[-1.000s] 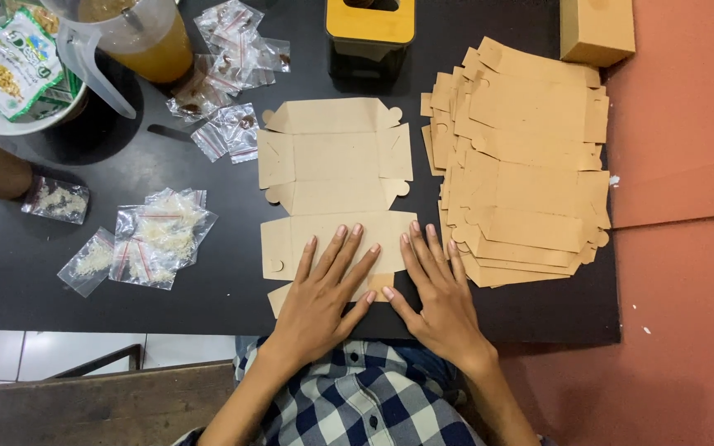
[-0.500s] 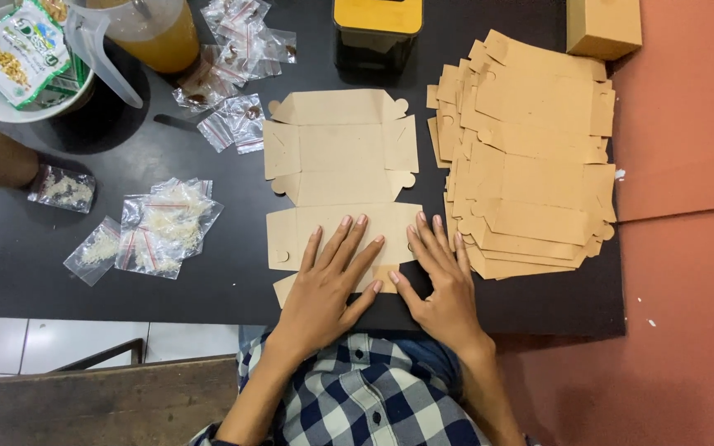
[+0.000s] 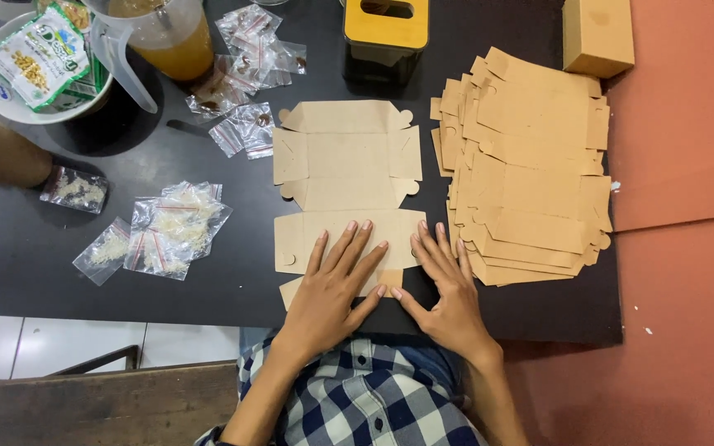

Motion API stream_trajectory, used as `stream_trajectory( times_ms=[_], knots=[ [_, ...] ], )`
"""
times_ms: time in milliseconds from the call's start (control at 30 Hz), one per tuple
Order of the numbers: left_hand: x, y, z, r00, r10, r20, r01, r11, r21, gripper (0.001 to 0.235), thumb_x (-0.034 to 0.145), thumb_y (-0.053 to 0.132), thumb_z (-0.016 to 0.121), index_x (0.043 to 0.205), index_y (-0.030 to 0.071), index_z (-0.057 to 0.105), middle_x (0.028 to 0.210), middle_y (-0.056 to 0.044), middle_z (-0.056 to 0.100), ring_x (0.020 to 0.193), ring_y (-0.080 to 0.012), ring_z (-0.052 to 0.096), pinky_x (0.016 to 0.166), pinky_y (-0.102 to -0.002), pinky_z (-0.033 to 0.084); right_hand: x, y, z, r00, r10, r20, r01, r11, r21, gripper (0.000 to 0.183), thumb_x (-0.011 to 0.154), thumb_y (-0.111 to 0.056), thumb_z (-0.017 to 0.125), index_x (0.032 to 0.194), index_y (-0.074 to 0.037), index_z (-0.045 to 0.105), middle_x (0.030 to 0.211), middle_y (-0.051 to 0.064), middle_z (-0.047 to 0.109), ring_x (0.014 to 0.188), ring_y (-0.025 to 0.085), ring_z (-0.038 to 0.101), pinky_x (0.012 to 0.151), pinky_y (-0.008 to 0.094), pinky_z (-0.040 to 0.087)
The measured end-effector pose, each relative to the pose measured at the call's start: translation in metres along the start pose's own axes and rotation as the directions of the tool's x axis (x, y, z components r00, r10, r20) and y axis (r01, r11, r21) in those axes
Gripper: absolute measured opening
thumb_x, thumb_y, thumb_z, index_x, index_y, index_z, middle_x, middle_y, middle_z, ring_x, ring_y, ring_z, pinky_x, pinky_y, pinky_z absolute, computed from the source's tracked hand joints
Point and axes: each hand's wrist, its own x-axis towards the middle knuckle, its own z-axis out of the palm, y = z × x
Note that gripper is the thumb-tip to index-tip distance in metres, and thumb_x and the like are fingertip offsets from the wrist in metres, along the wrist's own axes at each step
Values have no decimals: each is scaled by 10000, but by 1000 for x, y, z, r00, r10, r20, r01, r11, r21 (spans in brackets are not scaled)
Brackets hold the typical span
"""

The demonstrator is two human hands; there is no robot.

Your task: The person folds flat cardboard box blanks into assembled boxes by hand. They repeatedly fold the side flaps and tuck the tabs into slots to form the box shape, then place the finished box aside.

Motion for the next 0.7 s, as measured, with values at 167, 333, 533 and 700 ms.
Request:
stream_trajectory(
  times_ms=[167, 333, 533, 700],
  knots=[
    [-1, -2, 2, 1000, 5, -10, -5, 1000, 4, 544, 1012, 411, 523, 1511, 199, 470, 1612, -111, 370, 1521, -287, 241, 1224, -523, 57, 2, 0, 5, 998, 38, -43, -38, 999, -1, 692, 860, -268, 770, 1470, -82, 502, 1593, 114, 412, 1514, 317, 247, 1231, 507, 63],
    [0, -3, 3, 1000, 14, -24, -14, 1000, 15, 537, 1011, 407, 527, 1502, 194, 484, 1602, -116, 387, 1518, -292, 254, 1222, -524, 73, 5, -3, 17, 972, 92, -215, -101, 994, -31, 514, 896, -239, 747, 1373, -98, 617, 1490, 80, 555, 1458, 273, 389, 1229, 465, 162],
    [1, -1, 1, 1000, 14, -13, -14, 1000, 1, 539, 1010, 403, 529, 1501, 185, 486, 1598, -133, 390, 1512, -307, 263, 1217, -535, 78, 3, -3, 4, 992, 61, -113, -59, 998, 22, 620, 860, -239, 767, 1428, -96, 565, 1560, 98, 471, 1498, 308, 303, 1229, 500, 99],
    [1, -1, 1, 1000, 11, -24, -11, 1000, -7, 537, 1009, 401, 535, 1501, 193, 486, 1606, -119, 380, 1513, -297, 260, 1217, -527, 80, 3, 0, -2, 999, 41, 0, -41, 998, 46, 745, 817, -252, 796, 1477, -92, 492, 1609, 119, 391, 1525, 334, 227, 1219, 545, 59]
  ],
)
